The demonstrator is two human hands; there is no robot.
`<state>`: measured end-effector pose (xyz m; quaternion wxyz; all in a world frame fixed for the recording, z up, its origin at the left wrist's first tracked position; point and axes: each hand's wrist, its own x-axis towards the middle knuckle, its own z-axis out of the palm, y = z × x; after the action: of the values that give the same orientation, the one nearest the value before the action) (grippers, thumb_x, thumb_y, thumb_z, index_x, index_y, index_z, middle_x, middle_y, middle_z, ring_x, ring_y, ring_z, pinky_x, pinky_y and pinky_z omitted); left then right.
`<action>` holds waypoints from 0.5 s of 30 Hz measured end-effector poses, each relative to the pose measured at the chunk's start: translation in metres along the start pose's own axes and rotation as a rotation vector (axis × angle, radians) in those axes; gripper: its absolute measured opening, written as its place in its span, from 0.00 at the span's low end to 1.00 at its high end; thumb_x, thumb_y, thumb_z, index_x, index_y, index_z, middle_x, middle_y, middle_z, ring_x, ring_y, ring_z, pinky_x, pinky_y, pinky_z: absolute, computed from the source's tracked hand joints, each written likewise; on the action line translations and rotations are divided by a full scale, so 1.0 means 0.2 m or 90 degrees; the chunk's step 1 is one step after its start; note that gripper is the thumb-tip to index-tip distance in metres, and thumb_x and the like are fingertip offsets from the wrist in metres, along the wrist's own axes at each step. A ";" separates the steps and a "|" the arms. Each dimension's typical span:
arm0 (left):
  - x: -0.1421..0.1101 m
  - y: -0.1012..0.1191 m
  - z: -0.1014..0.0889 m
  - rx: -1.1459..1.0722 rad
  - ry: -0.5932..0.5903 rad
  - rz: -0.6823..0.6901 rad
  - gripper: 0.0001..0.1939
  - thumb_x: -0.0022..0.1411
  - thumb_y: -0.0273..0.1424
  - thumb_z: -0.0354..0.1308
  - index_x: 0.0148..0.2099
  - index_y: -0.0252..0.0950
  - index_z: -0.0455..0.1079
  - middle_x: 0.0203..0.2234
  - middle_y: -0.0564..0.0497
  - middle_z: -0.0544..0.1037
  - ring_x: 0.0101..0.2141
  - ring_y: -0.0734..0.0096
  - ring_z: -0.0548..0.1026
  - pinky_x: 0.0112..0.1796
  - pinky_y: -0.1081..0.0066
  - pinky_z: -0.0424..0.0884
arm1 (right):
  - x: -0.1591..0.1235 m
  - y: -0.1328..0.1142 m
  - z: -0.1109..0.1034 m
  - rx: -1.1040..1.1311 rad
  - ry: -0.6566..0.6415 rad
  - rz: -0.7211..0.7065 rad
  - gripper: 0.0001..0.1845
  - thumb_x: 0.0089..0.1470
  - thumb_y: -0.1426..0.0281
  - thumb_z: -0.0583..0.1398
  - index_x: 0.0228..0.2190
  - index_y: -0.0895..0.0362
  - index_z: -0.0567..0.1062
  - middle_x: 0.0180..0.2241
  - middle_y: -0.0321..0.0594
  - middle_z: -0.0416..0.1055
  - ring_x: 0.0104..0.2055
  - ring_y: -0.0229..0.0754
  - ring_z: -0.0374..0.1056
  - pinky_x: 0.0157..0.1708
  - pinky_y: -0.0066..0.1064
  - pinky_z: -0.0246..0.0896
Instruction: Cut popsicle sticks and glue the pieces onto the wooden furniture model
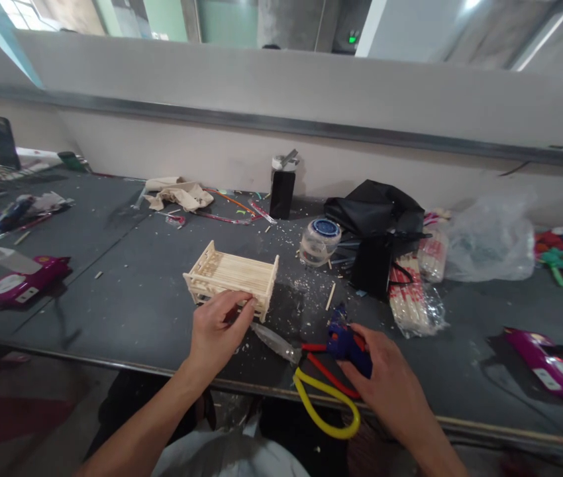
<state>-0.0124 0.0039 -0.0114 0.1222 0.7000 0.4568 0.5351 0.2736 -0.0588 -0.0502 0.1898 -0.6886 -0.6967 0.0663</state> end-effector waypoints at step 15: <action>0.01 -0.01 0.00 0.014 -0.005 0.004 0.04 0.59 0.25 0.57 0.34 0.35 0.73 0.26 0.52 0.79 0.28 0.74 0.76 0.30 0.76 0.68 | 0.06 -0.47 -0.29 0.044 0.097 -0.173 0.19 0.58 0.59 0.56 0.50 0.50 0.66 0.47 0.42 0.70 0.47 0.45 0.69 0.45 0.38 0.67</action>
<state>-0.0132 0.0060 -0.0116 0.1148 0.7050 0.4596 0.5278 0.2070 -0.0608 0.0380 0.2730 -0.5841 -0.7643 0.0119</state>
